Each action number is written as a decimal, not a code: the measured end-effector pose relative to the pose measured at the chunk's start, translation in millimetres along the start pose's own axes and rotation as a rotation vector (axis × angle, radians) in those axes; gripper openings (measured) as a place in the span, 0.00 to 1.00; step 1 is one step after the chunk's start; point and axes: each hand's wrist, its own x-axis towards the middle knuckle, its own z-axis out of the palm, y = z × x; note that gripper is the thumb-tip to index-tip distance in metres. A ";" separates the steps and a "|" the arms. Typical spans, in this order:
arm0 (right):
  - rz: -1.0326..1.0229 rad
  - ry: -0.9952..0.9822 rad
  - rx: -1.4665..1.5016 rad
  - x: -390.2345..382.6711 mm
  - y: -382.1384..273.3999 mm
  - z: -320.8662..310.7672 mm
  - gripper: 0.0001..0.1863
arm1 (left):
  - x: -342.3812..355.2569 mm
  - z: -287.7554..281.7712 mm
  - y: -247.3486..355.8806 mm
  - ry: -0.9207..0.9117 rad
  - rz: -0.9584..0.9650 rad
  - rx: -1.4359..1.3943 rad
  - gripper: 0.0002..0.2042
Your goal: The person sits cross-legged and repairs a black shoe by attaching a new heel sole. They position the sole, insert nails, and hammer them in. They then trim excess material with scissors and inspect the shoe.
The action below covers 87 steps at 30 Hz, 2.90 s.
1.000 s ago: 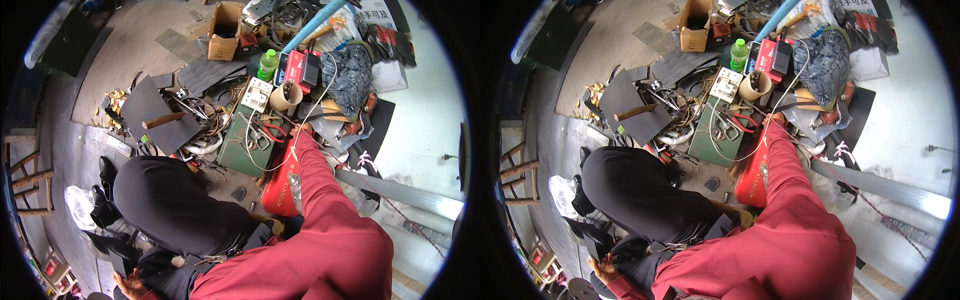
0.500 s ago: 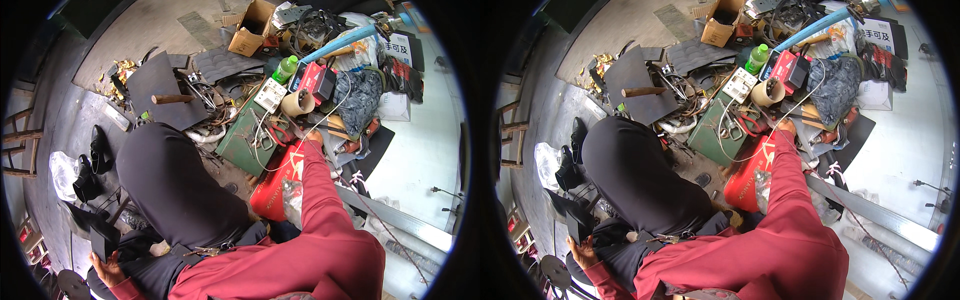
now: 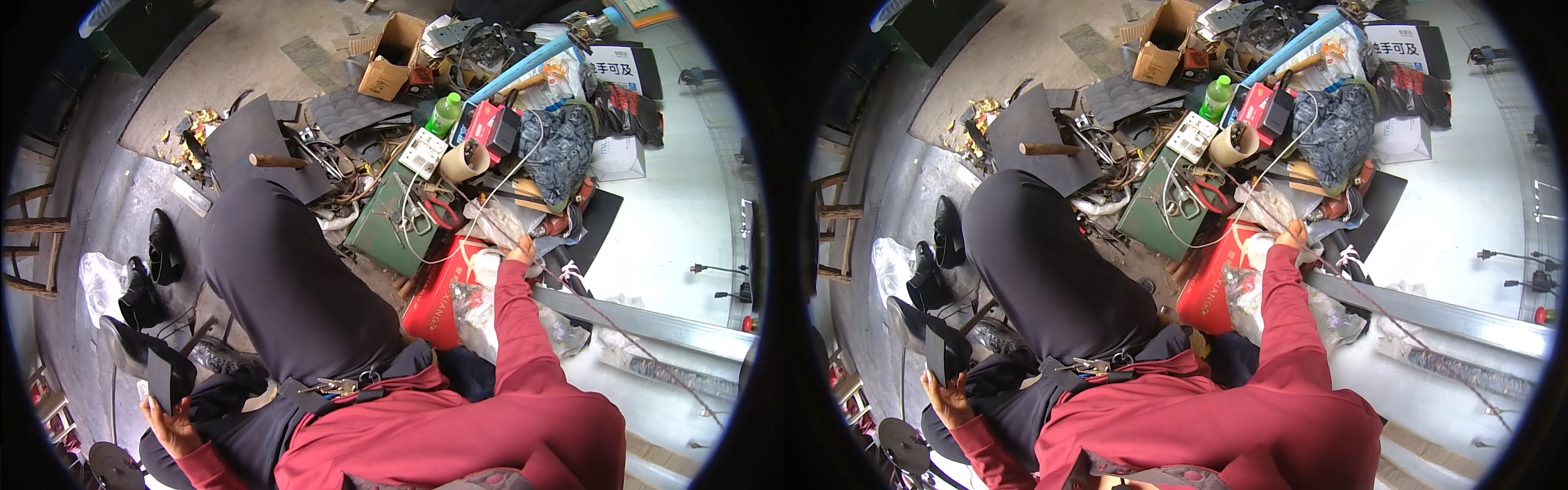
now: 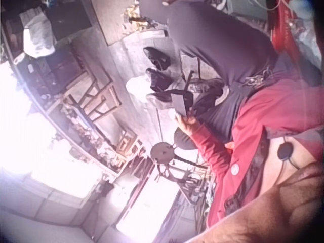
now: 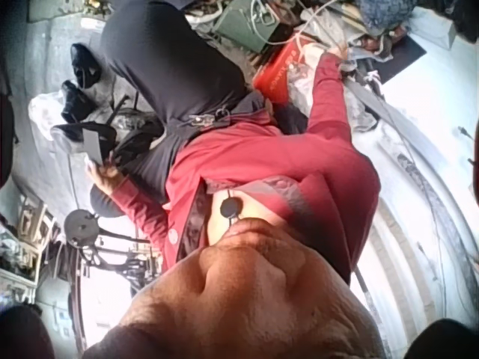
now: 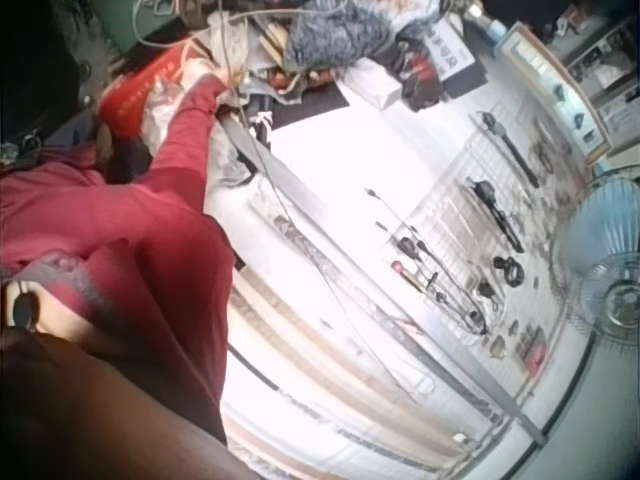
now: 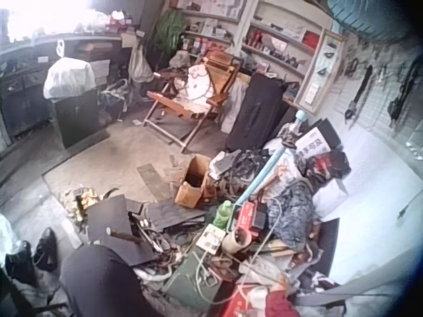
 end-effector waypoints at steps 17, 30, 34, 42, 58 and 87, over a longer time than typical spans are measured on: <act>-0.230 -1.206 -0.777 -108.0 -164.3 -130.8 0.12 | -3.9 27.5 -10.7 0.014 0.099 -0.006 0.09; -1.026 -1.478 -0.307 -291.8 -377.1 146.4 0.18 | -6.2 52.1 -14.1 -0.025 0.207 -0.113 0.06; -0.757 -1.634 -0.010 -341.7 -416.9 252.3 0.27 | -9.6 56.6 -13.7 0.009 0.183 -0.088 0.07; -0.456 -2.069 -0.117 -542.5 -337.0 431.9 0.25 | -18.8 57.9 -5.7 0.031 0.137 -0.127 0.08; 0.565 -2.641 -0.678 -760.2 -82.1 452.9 0.27 | -23.0 45.0 13.6 -0.002 0.078 0.021 0.10; -0.842 -2.294 -0.921 -865.1 65.1 464.9 0.21 | -2.3 30.3 28.6 0.045 0.176 -0.057 0.12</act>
